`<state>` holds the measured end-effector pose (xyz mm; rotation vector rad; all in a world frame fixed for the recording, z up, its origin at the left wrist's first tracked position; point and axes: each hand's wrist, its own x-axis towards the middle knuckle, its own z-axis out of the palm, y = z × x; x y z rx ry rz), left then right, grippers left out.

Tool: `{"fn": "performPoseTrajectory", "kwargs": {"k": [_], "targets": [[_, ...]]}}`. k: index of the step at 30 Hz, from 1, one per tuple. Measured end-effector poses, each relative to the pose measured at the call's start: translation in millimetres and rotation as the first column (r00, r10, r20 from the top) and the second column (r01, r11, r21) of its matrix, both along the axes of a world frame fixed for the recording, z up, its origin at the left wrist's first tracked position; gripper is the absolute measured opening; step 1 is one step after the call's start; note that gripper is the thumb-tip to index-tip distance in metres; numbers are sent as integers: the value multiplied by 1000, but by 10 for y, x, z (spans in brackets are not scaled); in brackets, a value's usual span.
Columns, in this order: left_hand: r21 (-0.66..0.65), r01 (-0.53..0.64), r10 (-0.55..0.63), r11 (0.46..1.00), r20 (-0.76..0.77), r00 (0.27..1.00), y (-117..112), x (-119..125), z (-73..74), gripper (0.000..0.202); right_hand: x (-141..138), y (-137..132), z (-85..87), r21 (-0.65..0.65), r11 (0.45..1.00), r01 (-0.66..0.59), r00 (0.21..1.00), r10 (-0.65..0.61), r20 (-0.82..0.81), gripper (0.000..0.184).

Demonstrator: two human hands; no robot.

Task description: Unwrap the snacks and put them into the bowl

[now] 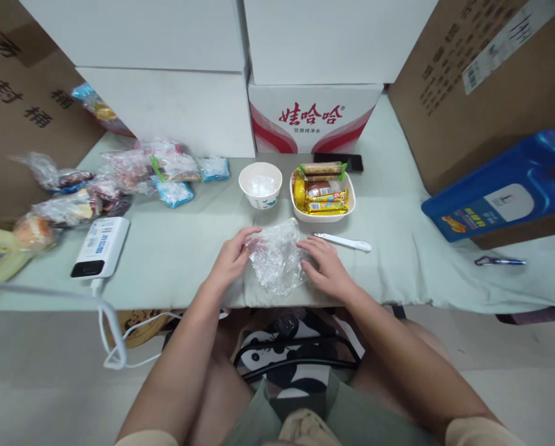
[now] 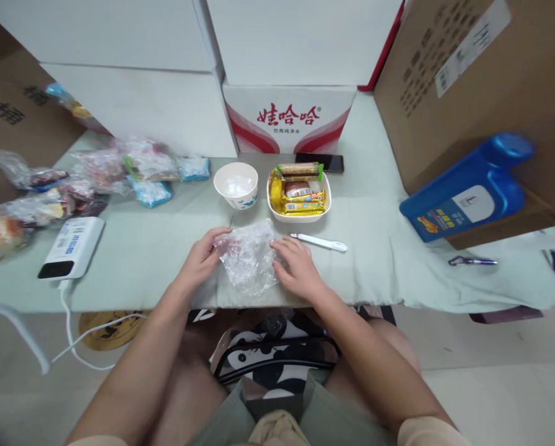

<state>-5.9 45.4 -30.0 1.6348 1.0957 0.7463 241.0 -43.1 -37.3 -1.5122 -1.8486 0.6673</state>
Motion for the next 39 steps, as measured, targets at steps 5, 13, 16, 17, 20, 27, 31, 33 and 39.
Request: {"fn": "performPoseTrajectory", "kwargs": {"k": [5, 13, 16, 17, 20, 27, 31, 33, 39], "targets": [[-92, 31, -13, 995, 192, 981, -28, 58, -17, 56, 36, -42, 47, -114, 989, 97, 768, -147, -623, 30], [-212, 72, 36, 975, 465, 885, -58, 241, -34, 91, 23, -13, 273, -377, 926, -23, 96, -373, -923, 36], [-274, 16, 102, 962, 412, 906, -27, 319, -46, 83, 21, -3, 269, -407, 913, 8, 86, -406, -910, 37], [-286, -30, 139, 958, 371, 918, -17, 345, -51, 71, 18, -5, 245, -427, 904, 28, 101, -428, -898, 37], [-264, -169, 248, 950, 304, 920, 11, 402, -57, 41, 20, -35, 134, -483, 861, 158, 258, -508, -822, 30], [-292, -143, 240, 946, 330, 913, 50, 378, -61, 36, 85, -66, -8, -317, 869, 379, 783, -484, -391, 29], [-253, -165, 239, 953, 299, 924, 57, 334, -42, 21, 169, -27, 13, 36, 913, 407, 897, -392, -203, 22], [-266, -142, 223, 954, 306, 926, 45, 323, -21, 16, 236, -31, 27, 145, 906, 398, 909, -367, -199, 23], [-467, 213, 63, 858, 506, 860, -75, 313, 92, 18, 341, 38, 19, -51, 989, 138, 858, -145, -493, 65]]}}
